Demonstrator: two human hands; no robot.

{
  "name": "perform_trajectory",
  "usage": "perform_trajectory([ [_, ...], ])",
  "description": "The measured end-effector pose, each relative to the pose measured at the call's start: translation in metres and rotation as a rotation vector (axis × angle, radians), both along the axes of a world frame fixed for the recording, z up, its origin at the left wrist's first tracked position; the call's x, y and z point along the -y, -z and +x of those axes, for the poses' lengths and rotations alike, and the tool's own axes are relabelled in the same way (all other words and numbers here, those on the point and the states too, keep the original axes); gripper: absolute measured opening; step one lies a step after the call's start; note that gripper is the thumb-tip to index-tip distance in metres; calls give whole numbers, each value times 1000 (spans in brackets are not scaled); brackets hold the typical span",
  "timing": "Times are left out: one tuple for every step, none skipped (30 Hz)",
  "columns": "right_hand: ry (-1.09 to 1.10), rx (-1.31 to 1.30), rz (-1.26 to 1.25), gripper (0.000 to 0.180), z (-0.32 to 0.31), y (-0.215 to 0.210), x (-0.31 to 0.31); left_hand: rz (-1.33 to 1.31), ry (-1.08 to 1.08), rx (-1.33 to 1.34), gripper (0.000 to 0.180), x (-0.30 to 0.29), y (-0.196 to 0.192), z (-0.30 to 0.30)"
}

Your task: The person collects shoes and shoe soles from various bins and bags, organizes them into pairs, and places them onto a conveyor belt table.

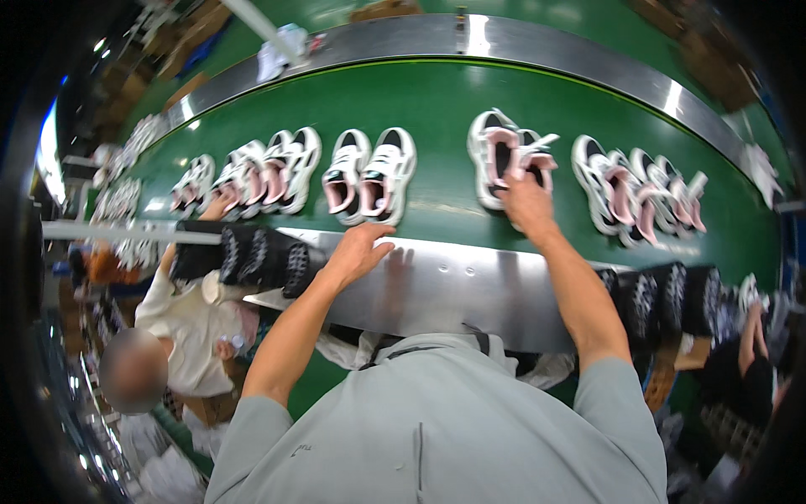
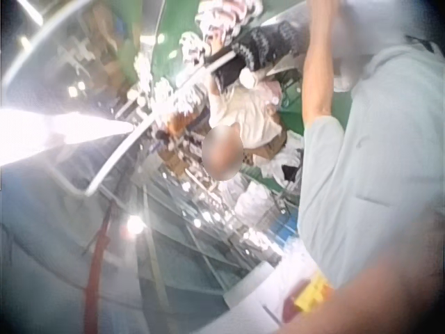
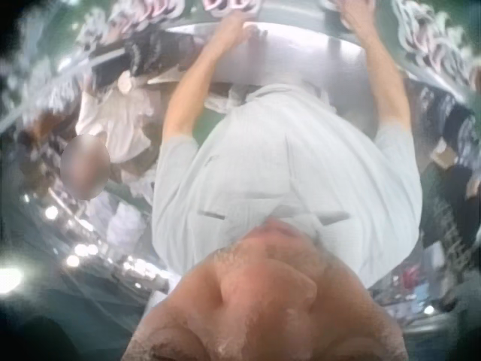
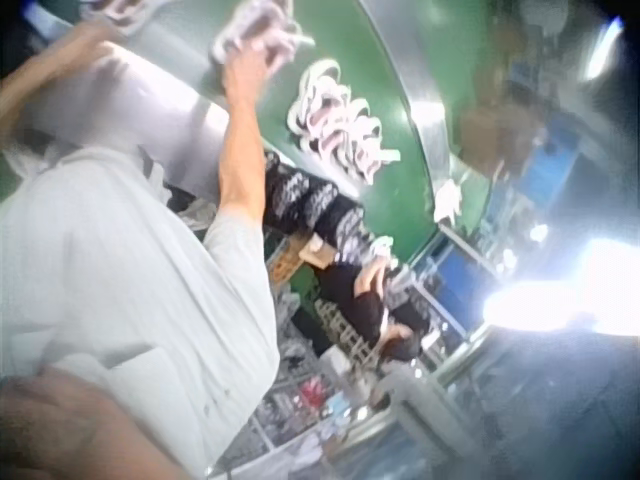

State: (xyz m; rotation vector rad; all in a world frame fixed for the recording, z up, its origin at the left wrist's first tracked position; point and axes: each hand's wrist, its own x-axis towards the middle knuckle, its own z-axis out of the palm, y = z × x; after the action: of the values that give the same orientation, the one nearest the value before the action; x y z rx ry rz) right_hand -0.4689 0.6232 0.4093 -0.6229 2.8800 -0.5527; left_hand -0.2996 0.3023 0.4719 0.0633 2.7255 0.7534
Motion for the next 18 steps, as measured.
perform_trajectory([
  [-9,31,4,33,15,-11,4,29,-15,-62,45,-6,1,8],
  [-19,61,64,34,36,-21,10,56,-34,-118,47,-14,1,15],
  [-22,15,32,36,62,-27,7,84,5,-114,47,-27,-2,15],
  [-7,38,47,39,87,-36,4,188,-122,-84,49,-41,-8,13],
  [-13,21,4,38,114,-39,-3,287,-247,-49,51,-52,-12,11],
  [-38,-29,27,35,140,-41,-6,279,-230,-103,62,-57,-7,8],
  [-40,-36,10,28,165,-51,-1,213,-193,-159,74,-57,1,5],
  [16,-60,-93,23,188,-53,8,195,-103,-276,81,-58,4,0],
  [-115,-152,-11,18,204,-31,14,182,-19,-393,88,-59,7,-4],
  [-67,-156,-51,15,217,-34,28,268,-15,-307,92,-57,9,-7],
  [-106,-159,-124,16,228,-21,30,356,-5,-218,95,-62,10,-12],
  [-164,-171,-256,25,232,-16,29,497,-59,107,94,-71,-4,-17],
  [-205,-102,-332,37,232,-52,30,335,79,84,91,-49,17,-18],
  [-123,-94,-433,38,233,-69,17,244,146,79,89,-49,13,-22],
  [-39,-81,-542,40,239,-78,2,146,211,82,88,-49,0,-21],
  [169,-181,-495,37,241,-81,-22,172,175,204,86,-48,-19,-22],
  [286,-441,-323,32,237,-86,-57,197,133,315,83,-46,-31,-25],
  [508,-463,-292,29,227,-101,-94,-2,54,316,79,-38,-32,-23],
])
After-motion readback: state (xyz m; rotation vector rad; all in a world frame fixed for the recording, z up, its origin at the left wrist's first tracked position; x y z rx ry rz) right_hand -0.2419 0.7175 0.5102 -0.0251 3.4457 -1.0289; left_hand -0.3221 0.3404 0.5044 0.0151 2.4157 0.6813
